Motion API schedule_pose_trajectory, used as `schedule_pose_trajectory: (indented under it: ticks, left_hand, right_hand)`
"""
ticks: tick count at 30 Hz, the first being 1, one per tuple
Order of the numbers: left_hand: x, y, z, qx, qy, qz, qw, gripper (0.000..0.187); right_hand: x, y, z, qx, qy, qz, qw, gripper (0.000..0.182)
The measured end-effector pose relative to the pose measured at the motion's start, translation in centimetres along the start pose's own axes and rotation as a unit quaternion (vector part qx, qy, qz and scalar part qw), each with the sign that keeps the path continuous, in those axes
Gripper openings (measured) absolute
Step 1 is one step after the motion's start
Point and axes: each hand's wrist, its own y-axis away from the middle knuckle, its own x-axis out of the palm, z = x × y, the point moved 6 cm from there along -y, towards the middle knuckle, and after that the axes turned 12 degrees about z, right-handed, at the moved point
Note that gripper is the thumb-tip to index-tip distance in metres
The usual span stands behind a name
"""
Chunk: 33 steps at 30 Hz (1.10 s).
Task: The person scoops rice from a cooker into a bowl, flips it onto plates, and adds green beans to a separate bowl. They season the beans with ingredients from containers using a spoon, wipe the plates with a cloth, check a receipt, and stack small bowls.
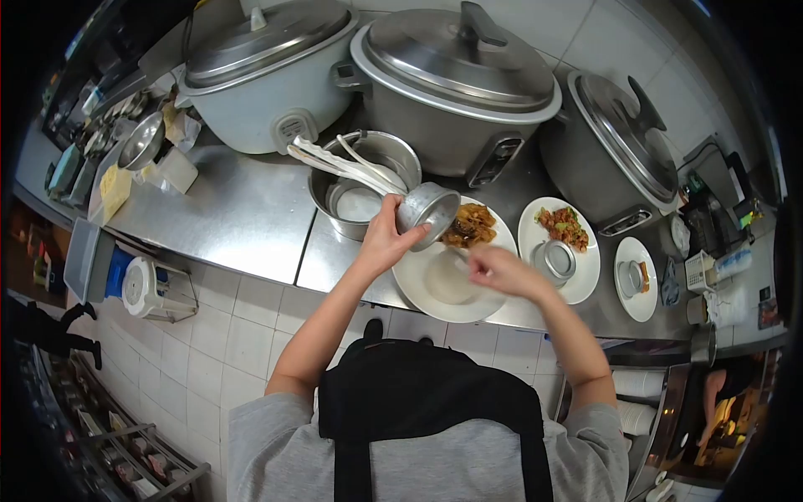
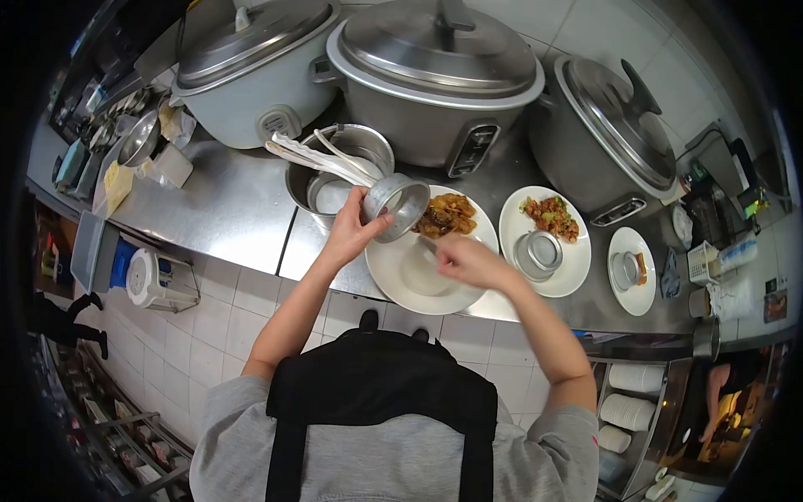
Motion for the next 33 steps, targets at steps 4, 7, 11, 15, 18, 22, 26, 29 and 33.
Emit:
schedule_pose_trajectory:
  ticks: [4, 7, 11, 15, 18, 22, 26, 29, 33]
  left_hand:
    - [0.5, 0.8, 2.9, -0.029, 0.076, 0.029, 0.996, 0.049]
    - [1.5, 3.0, 2.2, -0.118, 0.317, 0.08, 0.938, 0.048]
    - [-1.5, 6.0, 2.4, -0.162, 0.38, 0.019, 0.91, 0.048]
    - [-10.8, 8.0, -0.3, -0.119, 0.16, -0.101, 0.975, 0.038]
    - [-15.6, 4.0, -1.5, -0.038, -0.153, -0.129, 0.979, 0.038]
    - [-15.3, -2.1, -0.8, -0.131, -0.314, -0.032, 0.94, 0.036]
    - [-14.3, -3.5, 0.0, -0.141, -0.396, 0.018, 0.907, 0.034]
    - [-12.9, -4.8, 1.2, -0.06, -0.51, 0.066, 0.856, 0.032]
    - [-11.2, -5.3, -2.4, -0.012, -0.571, 0.014, 0.821, 0.028]
  right_hand:
    - [-6.4, 0.7, 1.2, 0.071, -0.324, 0.015, 0.943, 0.018]
    - [-8.8, -2.6, 4.3, 0.043, -0.318, 0.049, 0.946, 0.019]
    - [-11.0, -11.1, 6.9, -0.033, -0.064, -0.13, 0.989, 0.028]
    - [-4.5, -20.9, 5.1, 0.091, 0.311, -0.114, 0.939, 0.034]
    - [-5.0, -23.2, 3.7, 0.148, 0.317, -0.115, 0.93, 0.025]
    - [-7.4, -22.7, 2.9, 0.108, 0.279, -0.143, 0.944, 0.009]
    - [-8.9, -21.2, 1.7, 0.095, 0.283, -0.181, 0.937, 0.01]
    - [-10.2, -16.7, 2.6, 0.08, 0.191, -0.231, 0.951, 0.016]
    - [-11.2, -4.8, 1.6, 0.113, 0.086, -0.299, 0.944, 0.021]
